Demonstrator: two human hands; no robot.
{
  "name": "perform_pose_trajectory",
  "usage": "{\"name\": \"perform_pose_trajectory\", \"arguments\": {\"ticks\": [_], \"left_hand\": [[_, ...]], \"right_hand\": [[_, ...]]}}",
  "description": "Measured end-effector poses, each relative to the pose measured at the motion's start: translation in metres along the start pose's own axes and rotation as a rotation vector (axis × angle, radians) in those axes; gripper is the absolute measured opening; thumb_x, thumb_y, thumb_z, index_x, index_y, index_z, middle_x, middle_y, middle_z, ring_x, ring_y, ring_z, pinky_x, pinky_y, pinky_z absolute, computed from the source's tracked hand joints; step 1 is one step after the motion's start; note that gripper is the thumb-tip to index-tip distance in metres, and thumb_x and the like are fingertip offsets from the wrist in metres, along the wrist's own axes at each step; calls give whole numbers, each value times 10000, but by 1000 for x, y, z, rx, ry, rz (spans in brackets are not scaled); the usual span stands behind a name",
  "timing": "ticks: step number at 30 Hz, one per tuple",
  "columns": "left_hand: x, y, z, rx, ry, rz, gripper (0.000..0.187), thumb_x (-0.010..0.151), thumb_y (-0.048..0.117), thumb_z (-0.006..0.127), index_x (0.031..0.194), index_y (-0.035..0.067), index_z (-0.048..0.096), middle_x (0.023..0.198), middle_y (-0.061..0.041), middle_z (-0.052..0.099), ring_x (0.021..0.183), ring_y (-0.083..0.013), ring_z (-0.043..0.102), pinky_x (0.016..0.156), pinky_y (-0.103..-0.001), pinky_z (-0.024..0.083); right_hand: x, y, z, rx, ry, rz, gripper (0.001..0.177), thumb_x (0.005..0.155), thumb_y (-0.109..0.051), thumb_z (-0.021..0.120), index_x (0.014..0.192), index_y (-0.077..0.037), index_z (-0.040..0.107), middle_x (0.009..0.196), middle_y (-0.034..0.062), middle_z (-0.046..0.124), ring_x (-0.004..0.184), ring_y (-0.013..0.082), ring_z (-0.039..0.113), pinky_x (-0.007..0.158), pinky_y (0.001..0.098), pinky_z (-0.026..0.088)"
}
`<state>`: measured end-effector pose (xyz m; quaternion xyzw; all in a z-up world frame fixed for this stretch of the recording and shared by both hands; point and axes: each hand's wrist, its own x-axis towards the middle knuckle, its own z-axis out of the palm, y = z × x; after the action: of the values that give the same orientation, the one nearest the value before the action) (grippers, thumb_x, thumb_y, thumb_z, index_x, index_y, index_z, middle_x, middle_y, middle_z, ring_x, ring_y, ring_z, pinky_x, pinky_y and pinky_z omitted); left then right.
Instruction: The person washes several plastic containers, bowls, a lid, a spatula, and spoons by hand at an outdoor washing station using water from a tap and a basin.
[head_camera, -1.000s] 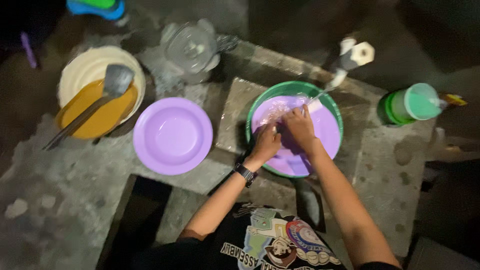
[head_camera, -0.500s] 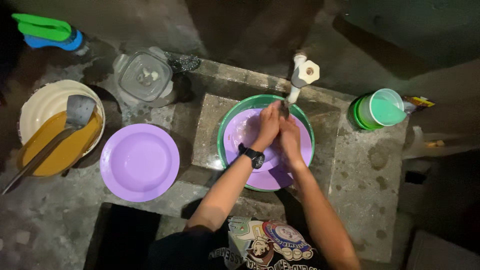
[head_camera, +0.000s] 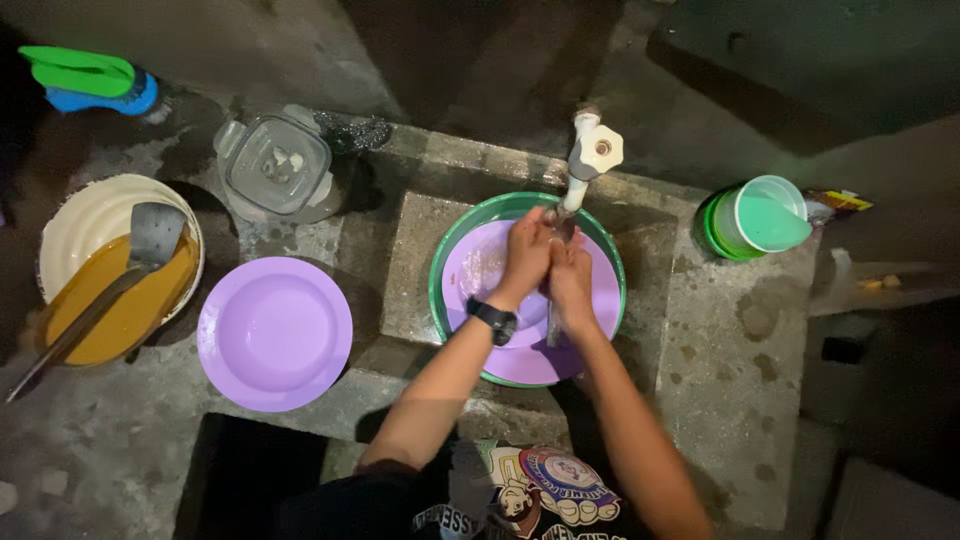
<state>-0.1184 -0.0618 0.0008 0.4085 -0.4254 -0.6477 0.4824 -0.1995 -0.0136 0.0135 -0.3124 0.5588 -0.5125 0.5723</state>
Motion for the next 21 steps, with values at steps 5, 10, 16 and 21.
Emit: {"name": "perform_pose_trajectory", "arguments": {"ticks": [5, 10, 16, 21], "left_hand": [[-1, -26, 4, -50, -7, 104, 249, 1044, -33, 444, 1245, -58, 587, 1087, -148, 732, 974, -180, 682, 868, -299, 565], [-16, 5, 4, -259, -186, 44, 381, 944, -57, 358, 1299, -30, 493, 1172, -156, 687, 1051, -192, 709, 964, -312, 557], [-12, -6, 4, 75, -53, 101, 264, 1123, -13, 406, 1326, -62, 568, 1151, -204, 688, 1075, -239, 651, 980, -353, 536], [-11, -4, -1, -133, -133, 77, 349, 1021, -13, 386, 1353, -20, 495, 1215, -141, 671, 1139, -202, 663, 1021, -317, 523]], "right_hand": [[7, -9, -3, 131, 274, 165, 239, 964, -232, 574, 788, -75, 614, 616, -33, 518, 458, 88, 426, 404, 274, 286], [3, 0, -11, 124, 223, 108, 279, 943, -233, 580, 713, -77, 558, 591, -31, 500, 436, 80, 415, 386, 274, 274], [-8, -32, 2, 104, 164, 181, 319, 965, -300, 532, 687, -144, 534, 552, -52, 456, 382, 72, 370, 340, 270, 225], [-4, -37, 0, 39, 142, 249, 406, 987, -333, 586, 645, -132, 500, 507, -46, 417, 365, 83, 364, 338, 272, 234]]}}
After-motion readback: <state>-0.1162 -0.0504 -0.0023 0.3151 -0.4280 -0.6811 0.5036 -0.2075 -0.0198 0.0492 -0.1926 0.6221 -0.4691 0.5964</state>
